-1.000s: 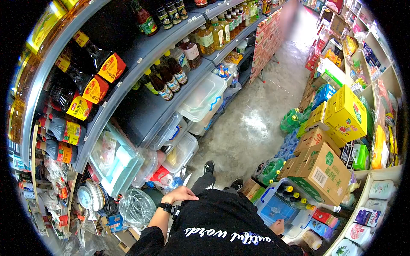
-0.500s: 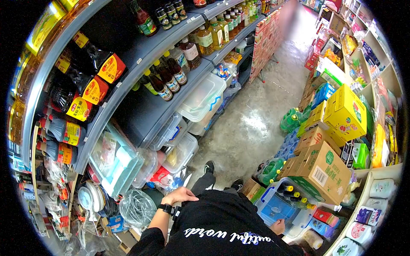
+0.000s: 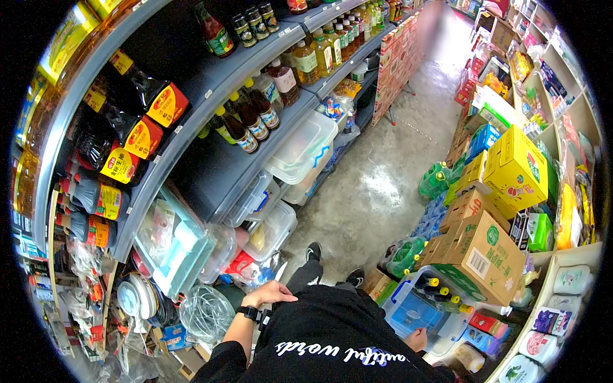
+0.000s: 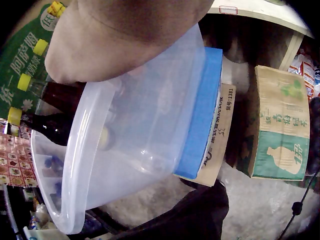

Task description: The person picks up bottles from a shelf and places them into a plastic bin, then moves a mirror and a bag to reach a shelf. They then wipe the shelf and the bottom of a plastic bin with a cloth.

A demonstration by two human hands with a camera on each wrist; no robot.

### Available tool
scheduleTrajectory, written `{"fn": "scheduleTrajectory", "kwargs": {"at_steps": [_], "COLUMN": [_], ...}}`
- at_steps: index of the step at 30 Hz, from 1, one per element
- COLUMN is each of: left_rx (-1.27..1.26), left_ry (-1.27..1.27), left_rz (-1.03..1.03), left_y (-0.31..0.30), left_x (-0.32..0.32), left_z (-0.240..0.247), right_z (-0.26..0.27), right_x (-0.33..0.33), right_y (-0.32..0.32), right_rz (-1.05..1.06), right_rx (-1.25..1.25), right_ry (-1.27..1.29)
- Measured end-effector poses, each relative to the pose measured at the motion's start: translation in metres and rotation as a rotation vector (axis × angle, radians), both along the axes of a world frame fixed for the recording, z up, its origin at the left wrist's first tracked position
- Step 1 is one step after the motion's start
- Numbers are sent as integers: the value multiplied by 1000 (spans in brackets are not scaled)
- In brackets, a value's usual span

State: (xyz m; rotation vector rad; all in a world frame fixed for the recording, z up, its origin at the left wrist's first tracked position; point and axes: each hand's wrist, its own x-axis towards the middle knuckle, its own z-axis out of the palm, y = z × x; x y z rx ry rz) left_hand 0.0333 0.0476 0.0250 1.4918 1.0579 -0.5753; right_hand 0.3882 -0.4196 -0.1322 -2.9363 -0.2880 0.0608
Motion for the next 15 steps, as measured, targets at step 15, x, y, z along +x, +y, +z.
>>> {"fn": "scheduleTrajectory", "kwargs": {"at_steps": [15], "left_rx": [3], "left_ry": [-24], "left_rz": [4], "left_y": [-2], "left_x": [-3], "left_z": [0], "right_z": [-2], "right_x": [2], "right_y": [-2], "right_rz": [5], "right_rx": [24], "right_ry": [10]}}
